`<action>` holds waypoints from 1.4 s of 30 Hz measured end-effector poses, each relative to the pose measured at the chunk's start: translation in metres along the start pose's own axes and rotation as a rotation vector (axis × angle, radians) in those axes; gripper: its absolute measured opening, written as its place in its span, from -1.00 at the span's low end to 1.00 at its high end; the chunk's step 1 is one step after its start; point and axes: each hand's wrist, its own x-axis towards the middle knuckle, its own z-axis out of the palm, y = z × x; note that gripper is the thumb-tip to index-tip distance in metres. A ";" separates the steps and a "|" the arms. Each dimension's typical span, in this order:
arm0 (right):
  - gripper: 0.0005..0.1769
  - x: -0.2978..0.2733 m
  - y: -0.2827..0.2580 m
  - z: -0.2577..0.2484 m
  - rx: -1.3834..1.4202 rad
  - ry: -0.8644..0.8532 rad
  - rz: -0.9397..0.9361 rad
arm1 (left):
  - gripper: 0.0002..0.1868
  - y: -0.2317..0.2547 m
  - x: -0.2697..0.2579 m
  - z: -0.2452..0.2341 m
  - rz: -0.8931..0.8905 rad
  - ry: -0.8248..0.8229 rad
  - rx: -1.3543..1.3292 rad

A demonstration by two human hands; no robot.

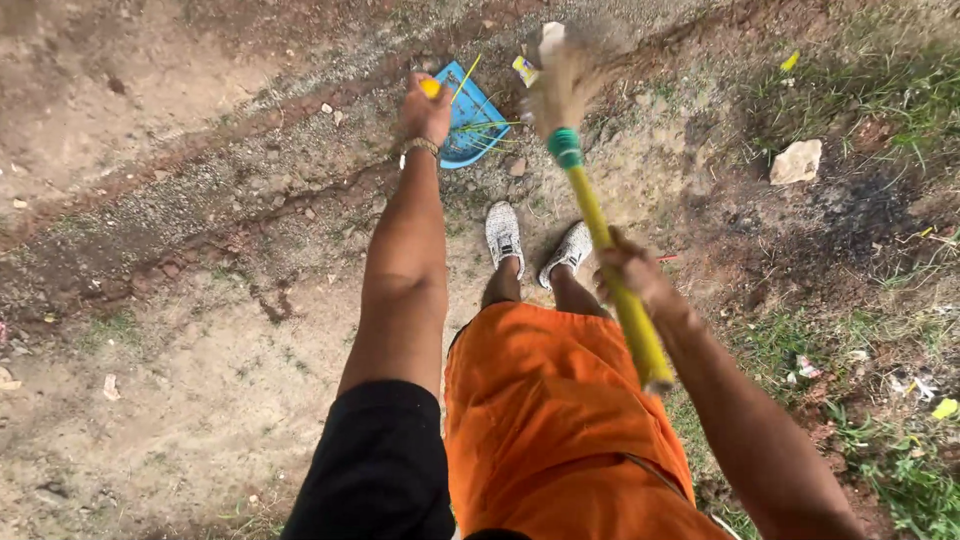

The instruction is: The recorder is sweeping the dirt floor using a broom and a blue dustpan.

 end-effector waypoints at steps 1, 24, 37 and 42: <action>-0.43 -0.012 -0.001 0.001 -0.039 -0.056 -0.041 | -0.58 -0.003 0.007 -0.001 -0.026 -0.016 -0.021; -0.25 -0.074 -0.041 0.037 -0.221 -0.275 0.049 | -0.46 -0.035 -0.001 -0.025 -0.151 0.133 -0.183; -0.17 -0.041 -0.034 0.015 -0.337 -0.191 -0.107 | -0.50 -0.055 -0.061 -0.059 -0.228 0.231 -0.173; -0.17 -0.055 -0.031 -0.011 -0.310 -0.268 0.034 | -0.59 -0.084 -0.110 -0.043 -0.147 0.308 -0.120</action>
